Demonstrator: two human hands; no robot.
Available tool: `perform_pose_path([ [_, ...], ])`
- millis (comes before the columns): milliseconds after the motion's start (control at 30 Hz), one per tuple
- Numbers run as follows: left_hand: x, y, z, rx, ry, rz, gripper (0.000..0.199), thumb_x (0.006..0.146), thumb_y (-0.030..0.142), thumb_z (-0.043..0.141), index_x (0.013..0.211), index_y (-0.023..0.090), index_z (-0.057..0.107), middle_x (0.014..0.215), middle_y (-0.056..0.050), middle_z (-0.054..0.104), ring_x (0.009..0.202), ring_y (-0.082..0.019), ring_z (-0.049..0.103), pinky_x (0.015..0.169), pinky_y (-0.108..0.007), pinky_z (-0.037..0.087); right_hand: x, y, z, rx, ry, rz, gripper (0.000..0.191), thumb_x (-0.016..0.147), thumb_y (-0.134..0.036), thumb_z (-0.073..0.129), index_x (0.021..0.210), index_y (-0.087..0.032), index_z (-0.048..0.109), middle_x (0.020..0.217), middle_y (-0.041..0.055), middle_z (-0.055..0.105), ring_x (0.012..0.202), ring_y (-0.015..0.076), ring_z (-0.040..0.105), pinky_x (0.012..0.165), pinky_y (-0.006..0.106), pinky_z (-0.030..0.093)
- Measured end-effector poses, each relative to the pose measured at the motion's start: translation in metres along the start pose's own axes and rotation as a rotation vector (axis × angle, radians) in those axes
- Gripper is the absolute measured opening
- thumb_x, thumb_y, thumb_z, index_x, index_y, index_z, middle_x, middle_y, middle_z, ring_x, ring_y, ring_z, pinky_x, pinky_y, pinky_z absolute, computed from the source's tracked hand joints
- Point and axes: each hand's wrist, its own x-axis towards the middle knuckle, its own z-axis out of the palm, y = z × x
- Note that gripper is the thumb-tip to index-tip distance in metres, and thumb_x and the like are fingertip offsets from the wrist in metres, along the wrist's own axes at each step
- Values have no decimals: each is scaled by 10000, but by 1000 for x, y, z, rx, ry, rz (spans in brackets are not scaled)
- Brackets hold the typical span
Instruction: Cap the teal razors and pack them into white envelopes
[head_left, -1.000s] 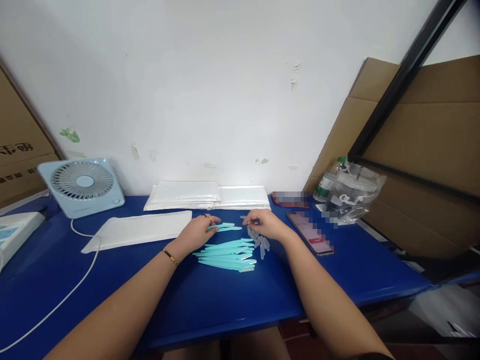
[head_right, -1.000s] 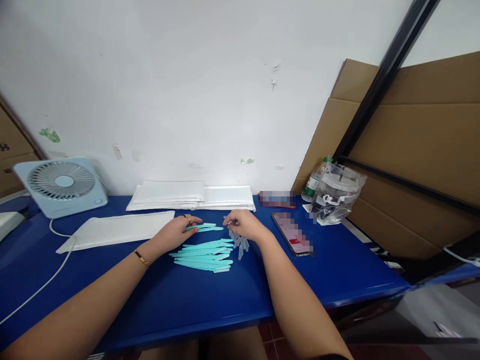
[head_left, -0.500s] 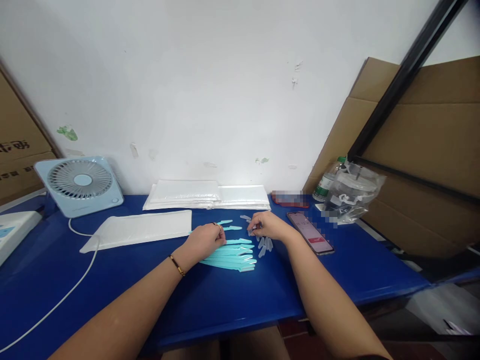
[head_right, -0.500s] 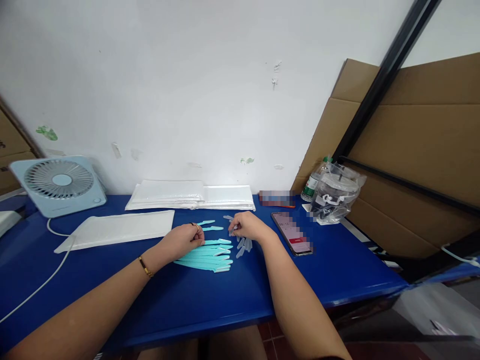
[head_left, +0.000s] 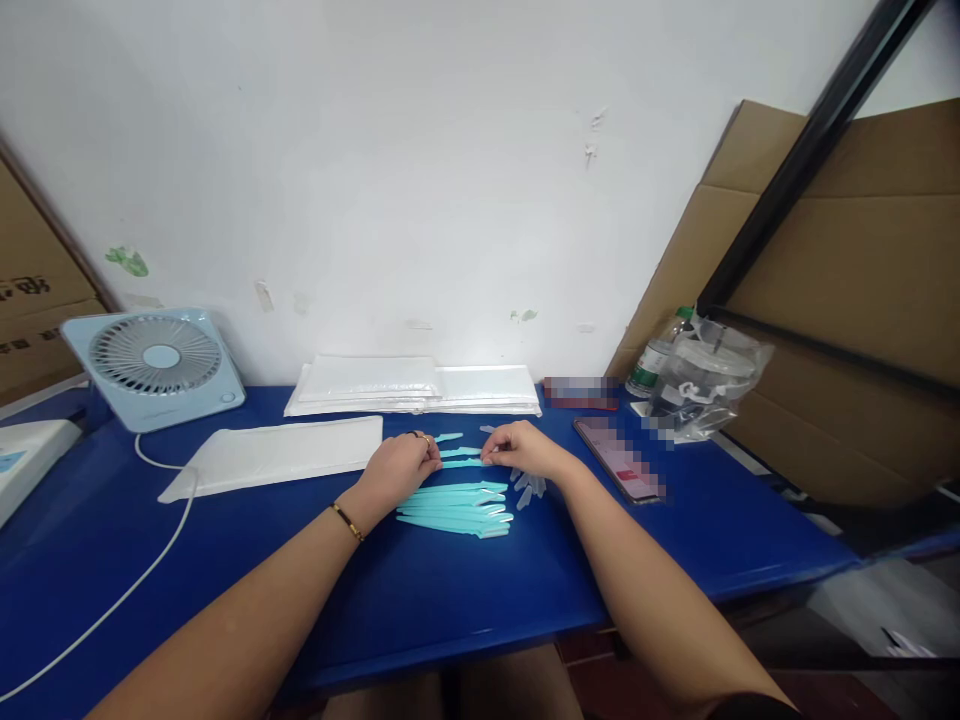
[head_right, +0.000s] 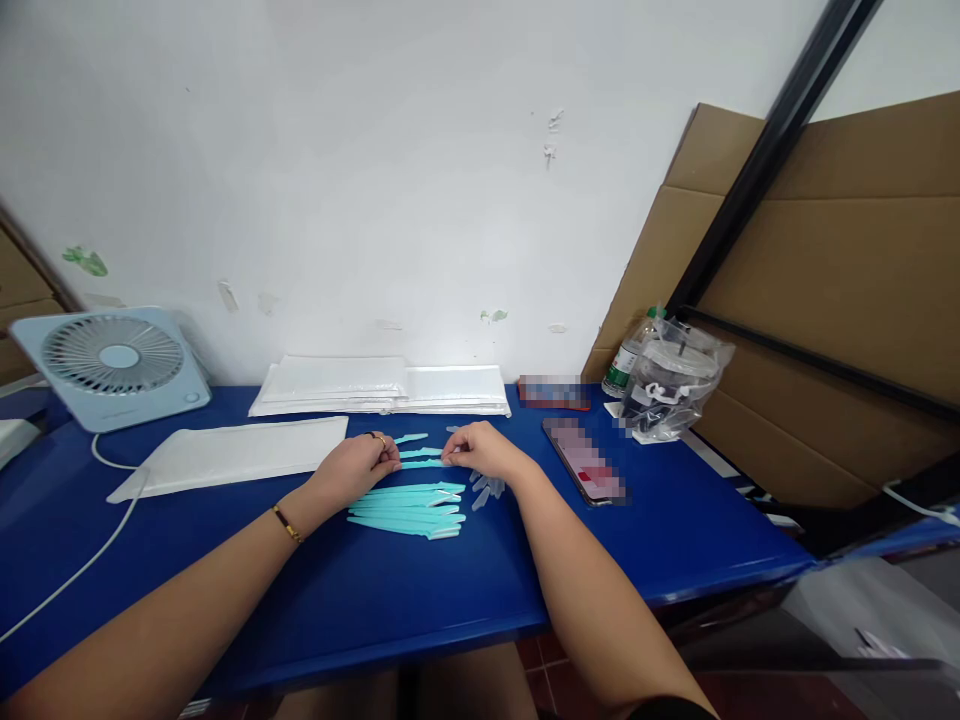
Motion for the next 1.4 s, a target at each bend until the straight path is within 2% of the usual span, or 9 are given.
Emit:
perform_pose_path([
  [133,2,0,-4,60,27,-5,139,816,299,527,774,211,625,815,-27,655,757,-187,589,655,-277,380,7,-7,6,-5,53,-49,120,777,-221,623,812,-173,727,744,18,666,643,115,577,600,214,411],
  [267,-1,4,-8,12,95,-11,178,783,334,567,906,223,630,932,-34,646,849,-200,581,714,-282,404,-2,-4,-12,7,83,-64,126,761,-212,637,843,-187,731,797,31,646,685,124,572,628,225,423],
  [433,-7,11,-7,-152,-109,92,183,761,382,567,803,233,664,863,-15,648,761,-170,581,644,-252,408,-20,8,-35,-37,-84,6,160,650,-223,727,808,-208,740,797,12,604,676,117,552,601,210,419],
  [500,-7,11,-5,-152,-147,70,154,747,355,570,750,230,660,810,-12,652,724,-166,578,610,-248,394,-21,11,-35,-69,-95,36,139,615,-224,745,753,-202,740,787,7,601,650,107,537,582,201,408],
  [700,-3,4,-3,-118,-107,-61,149,755,338,552,700,221,626,716,-15,652,682,-175,577,553,-252,359,-13,8,-21,-39,-71,138,138,662,-282,716,748,-175,726,618,-7,646,560,107,556,521,194,384],
  [933,-2,3,-1,-75,-53,-39,149,761,343,557,724,220,633,756,-21,652,686,-172,579,573,-257,369,-6,-3,-3,7,28,47,159,680,-309,718,782,-189,738,682,10,678,586,121,587,535,208,407],
  [1200,2,-2,1,-79,-50,-31,143,758,331,574,707,224,654,749,-11,656,681,-167,582,589,-257,374,0,-5,3,-63,47,0,93,693,-162,686,762,-194,740,708,12,673,616,123,597,565,209,420],
  [1300,3,-1,-1,-53,-20,-19,155,775,340,563,750,220,659,777,-18,654,710,-175,582,604,-264,374,0,-6,-2,-89,54,-14,109,697,-165,683,786,-193,740,735,15,670,633,124,592,591,215,425],
  [1400,-1,3,-7,-70,18,38,201,784,379,552,840,219,660,850,-32,650,765,-182,576,642,-264,384,-11,-4,-20,-75,26,-8,131,709,-216,679,823,-193,740,763,19,672,652,127,584,594,218,425],
])
